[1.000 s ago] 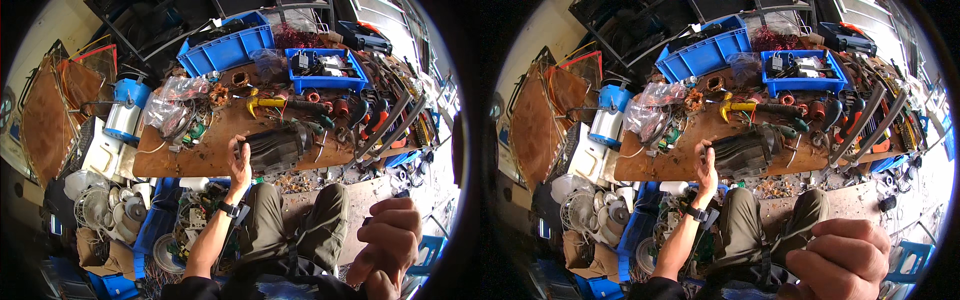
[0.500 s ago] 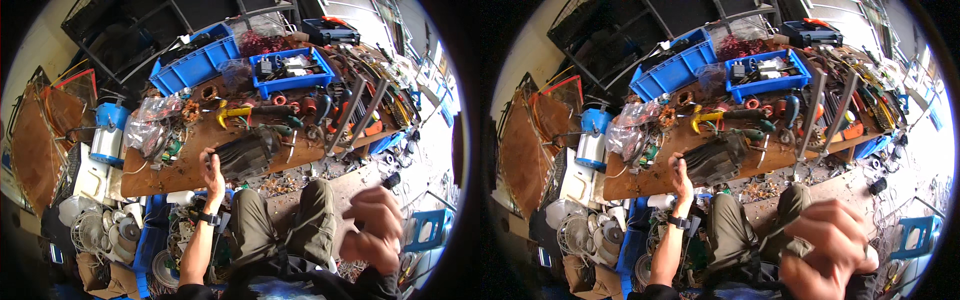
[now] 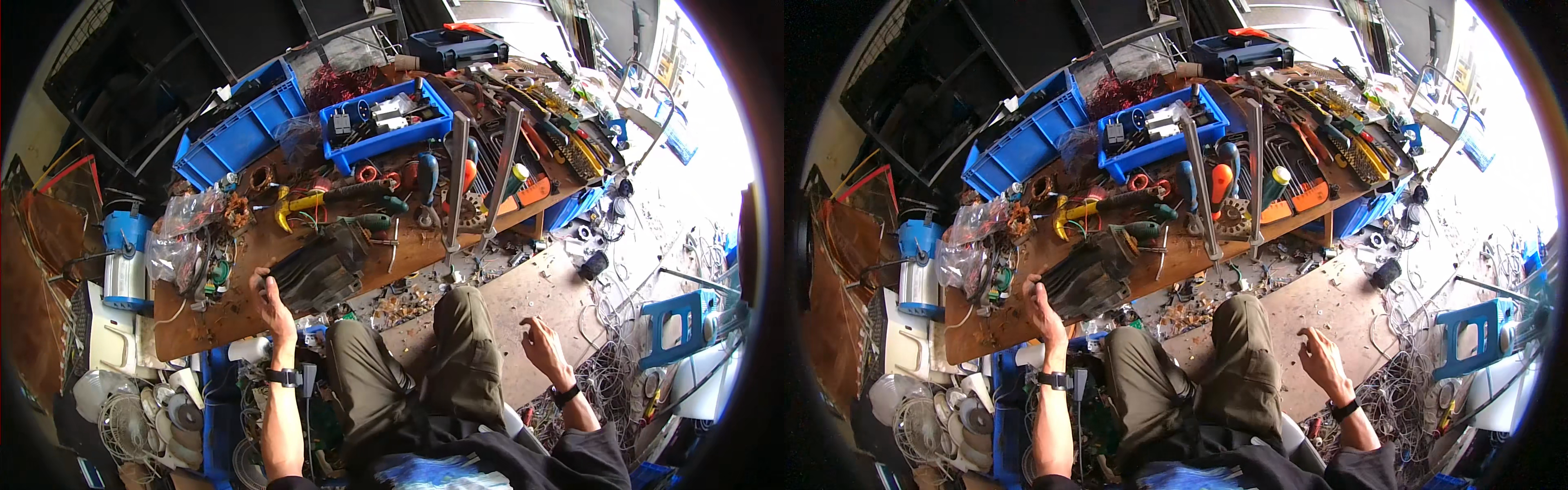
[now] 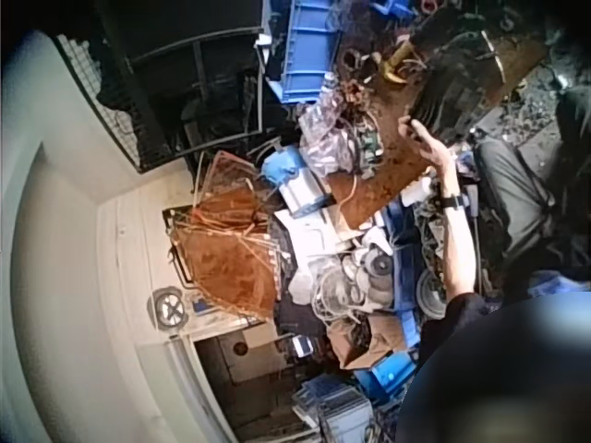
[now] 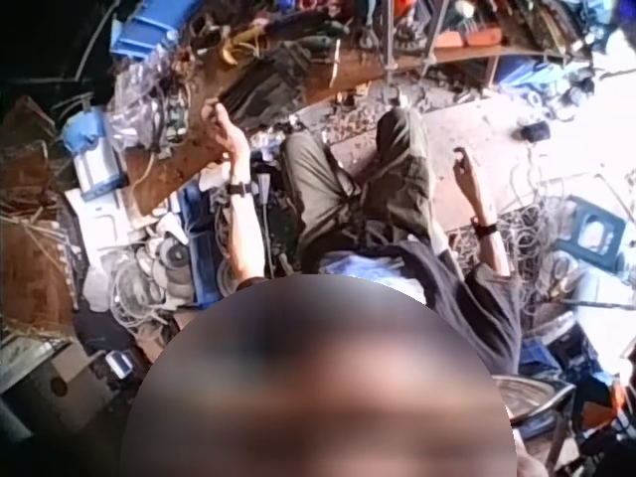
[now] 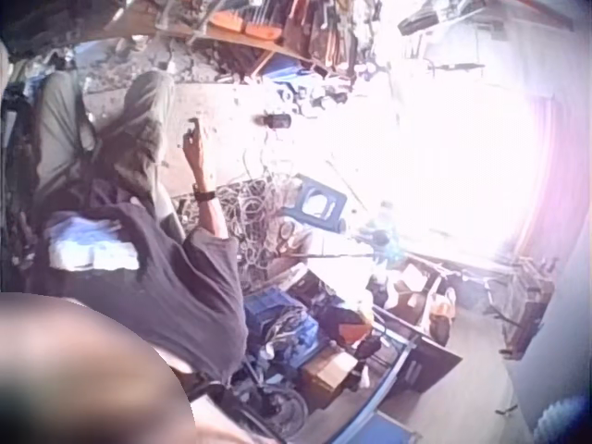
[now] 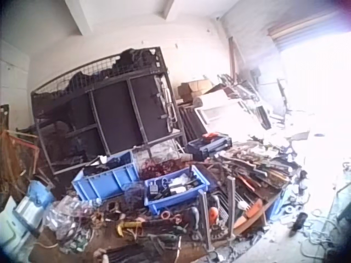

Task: Dismantling an electric motor on a workbench using hand tools.

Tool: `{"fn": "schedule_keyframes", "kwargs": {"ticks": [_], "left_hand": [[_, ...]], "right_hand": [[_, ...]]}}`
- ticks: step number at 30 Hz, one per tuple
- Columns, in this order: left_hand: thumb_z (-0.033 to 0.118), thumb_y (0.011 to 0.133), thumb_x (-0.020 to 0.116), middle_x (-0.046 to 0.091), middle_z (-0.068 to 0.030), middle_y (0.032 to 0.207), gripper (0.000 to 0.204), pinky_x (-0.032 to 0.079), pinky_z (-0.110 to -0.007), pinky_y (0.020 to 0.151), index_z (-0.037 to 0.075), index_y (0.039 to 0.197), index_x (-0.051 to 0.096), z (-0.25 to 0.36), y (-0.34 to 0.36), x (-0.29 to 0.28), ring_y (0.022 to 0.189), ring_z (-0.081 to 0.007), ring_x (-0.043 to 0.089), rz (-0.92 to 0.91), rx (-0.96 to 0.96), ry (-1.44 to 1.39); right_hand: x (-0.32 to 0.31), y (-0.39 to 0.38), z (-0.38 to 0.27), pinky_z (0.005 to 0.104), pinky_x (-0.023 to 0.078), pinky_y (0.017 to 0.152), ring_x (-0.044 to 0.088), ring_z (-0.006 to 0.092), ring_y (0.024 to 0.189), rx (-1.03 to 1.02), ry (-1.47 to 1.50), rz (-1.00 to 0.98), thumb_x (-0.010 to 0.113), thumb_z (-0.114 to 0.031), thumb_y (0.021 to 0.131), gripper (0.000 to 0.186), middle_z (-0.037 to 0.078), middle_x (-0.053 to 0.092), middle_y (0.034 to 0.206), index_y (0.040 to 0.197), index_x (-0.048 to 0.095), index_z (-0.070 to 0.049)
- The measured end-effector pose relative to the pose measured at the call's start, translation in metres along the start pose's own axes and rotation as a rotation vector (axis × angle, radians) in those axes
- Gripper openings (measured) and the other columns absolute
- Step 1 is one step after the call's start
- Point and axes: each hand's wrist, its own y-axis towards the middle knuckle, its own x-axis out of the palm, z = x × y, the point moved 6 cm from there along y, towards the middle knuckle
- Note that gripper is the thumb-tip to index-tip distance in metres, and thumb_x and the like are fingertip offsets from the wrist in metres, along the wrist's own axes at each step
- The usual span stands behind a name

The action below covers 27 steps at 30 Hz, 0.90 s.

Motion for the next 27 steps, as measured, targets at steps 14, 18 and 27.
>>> {"fn": "schedule_keyframes", "kwargs": {"ticks": [14,18,27], "left_hand": [[0.028,0.112,0.055,0.062,-0.0027,0.125,0.028,0.041,-0.030,0.100,0.006,0.129,0.059,0.001,0.007,0.001,0.109,-0.0138,0.055,0.014,0.103,-0.012],[0.029,0.113,0.055,0.062,-0.0054,0.127,0.031,0.042,-0.032,0.105,0.004,0.131,0.058,-0.005,0.001,-0.007,0.117,-0.0168,0.056,0.022,0.047,0.035],[0.031,0.112,0.056,0.065,-0.0103,0.125,0.037,0.043,-0.036,0.107,-0.001,0.131,0.060,-0.008,0.001,-0.012,0.119,-0.0227,0.059,0.068,0.059,0.157]], "right_hand": [[0.003,-0.041,0.041,0.0471,0.055,0.073,0.067,0.0398,0.078,0.028,0.041,-0.039,0.064,-0.002,0.088,0.019,0.020,0.068,0.086,0.107,0.068,-0.005],[0.003,-0.056,0.049,0.0470,0.057,0.076,0.070,0.0397,0.082,0.030,0.016,-0.126,0.065,-0.004,0.088,0.021,0.020,0.070,0.089,0.109,0.069,-0.004],[0.006,-0.061,0.046,0.0440,0.059,0.077,0.070,0.0372,0.084,0.041,-0.001,-0.213,0.065,-0.004,0.092,0.027,0.019,0.067,0.099,0.118,0.070,-0.007]]}}
